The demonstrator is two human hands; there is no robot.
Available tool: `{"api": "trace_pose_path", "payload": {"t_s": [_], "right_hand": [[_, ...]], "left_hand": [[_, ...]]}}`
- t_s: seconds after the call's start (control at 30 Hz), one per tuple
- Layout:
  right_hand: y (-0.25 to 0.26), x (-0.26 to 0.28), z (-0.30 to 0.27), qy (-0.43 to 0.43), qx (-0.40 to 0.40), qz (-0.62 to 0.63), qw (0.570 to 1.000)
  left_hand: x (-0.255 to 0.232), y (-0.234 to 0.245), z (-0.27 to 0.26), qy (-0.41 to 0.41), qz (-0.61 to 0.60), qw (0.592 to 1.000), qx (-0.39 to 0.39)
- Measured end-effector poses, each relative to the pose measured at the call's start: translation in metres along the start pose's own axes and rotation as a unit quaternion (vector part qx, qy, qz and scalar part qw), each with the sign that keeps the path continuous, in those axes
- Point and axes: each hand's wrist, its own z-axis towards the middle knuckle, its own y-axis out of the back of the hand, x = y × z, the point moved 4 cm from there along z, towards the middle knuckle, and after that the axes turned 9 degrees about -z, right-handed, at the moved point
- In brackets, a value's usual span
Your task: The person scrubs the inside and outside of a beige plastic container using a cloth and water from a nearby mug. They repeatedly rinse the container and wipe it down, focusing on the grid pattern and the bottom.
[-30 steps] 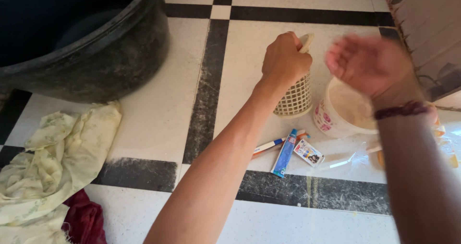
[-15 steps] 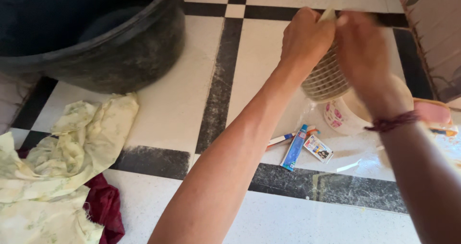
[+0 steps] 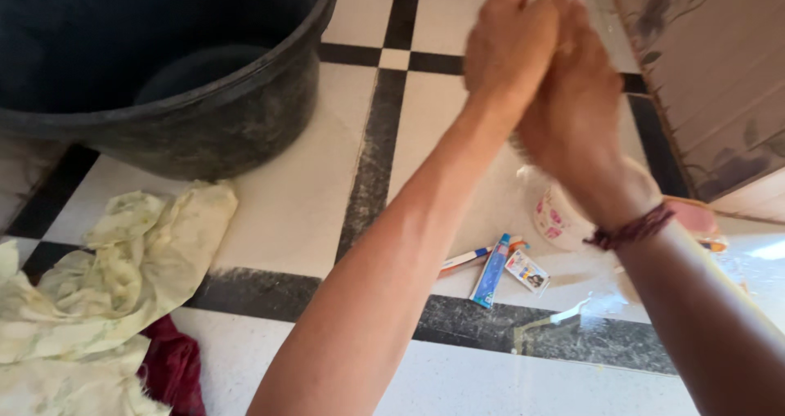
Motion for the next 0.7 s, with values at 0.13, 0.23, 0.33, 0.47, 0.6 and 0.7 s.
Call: {"api": "trace_pose_path", "payload": {"t_s": [0.13, 0.23, 0.33, 0.47, 0.6, 0.7], "right_hand": [[0.046, 0.006, 0.009, -0.029, 0.053, 0.332, 0.941], [0.068, -0.003, 0.017, -0.108, 0.198, 0.544, 0.808], [0.085, -0.003, 0.01, -0.248, 0.224, 0.652, 0.68], [0.083, 0.014, 0.023, -0.175, 0.097, 0.224, 0.954], [0.082, 0.042, 0.004, -0.02, -0.025, 0.126, 0.992], [0.075, 0.026, 0.01, -0.138, 0.08, 0.305, 0.939]], "left_hand": [[-0.011, 0.014, -0.005, -0.066, -0.065, 0.996, 0.013], [-0.02, 0.01, -0.009, -0.066, -0.089, 0.992, 0.059], [-0.029, 0.009, -0.011, -0.09, -0.12, 0.985, 0.081], [-0.031, 0.018, -0.005, -0.048, -0.098, 0.99, 0.092], [-0.031, 0.024, -0.008, 0.028, -0.034, 0.993, 0.113], [-0.038, 0.027, -0.015, 0.01, 0.009, 0.995, 0.1]]}}
